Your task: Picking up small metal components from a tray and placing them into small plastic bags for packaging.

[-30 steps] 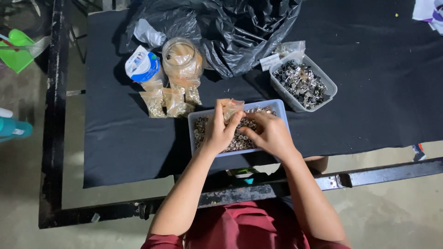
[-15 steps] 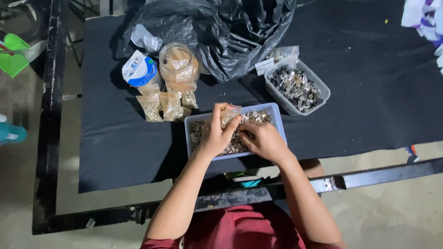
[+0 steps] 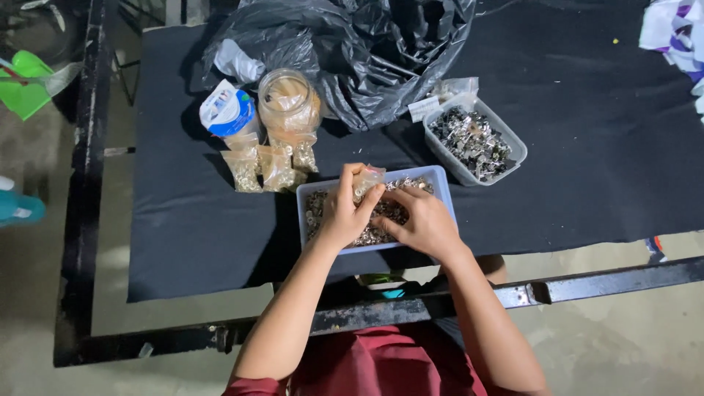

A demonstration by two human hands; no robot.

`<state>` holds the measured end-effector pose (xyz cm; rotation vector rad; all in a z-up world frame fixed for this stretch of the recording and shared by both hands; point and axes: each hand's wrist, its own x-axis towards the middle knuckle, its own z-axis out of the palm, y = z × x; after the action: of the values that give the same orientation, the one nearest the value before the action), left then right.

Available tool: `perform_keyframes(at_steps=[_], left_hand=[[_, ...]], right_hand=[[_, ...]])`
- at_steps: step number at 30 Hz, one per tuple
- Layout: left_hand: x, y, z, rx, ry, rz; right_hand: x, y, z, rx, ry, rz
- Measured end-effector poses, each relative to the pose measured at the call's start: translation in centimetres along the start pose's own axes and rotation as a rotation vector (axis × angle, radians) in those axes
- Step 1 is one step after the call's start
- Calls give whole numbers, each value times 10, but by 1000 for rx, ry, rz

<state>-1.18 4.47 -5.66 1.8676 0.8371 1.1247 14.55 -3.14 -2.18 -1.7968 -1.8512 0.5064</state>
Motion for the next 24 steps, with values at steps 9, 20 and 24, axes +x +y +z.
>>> perform_keyframes(at_steps=[9,20,24], left_hand=[[-4,-12,9,0,-23,44],[-5,-11,7,21,-71,-8],[-7,-12,9,43,-57,12]], right_hand=[[7,11,9,60,-149,-6],[-2,-11,-4,125,-186,23],[2,10,11,57,-218,22]])
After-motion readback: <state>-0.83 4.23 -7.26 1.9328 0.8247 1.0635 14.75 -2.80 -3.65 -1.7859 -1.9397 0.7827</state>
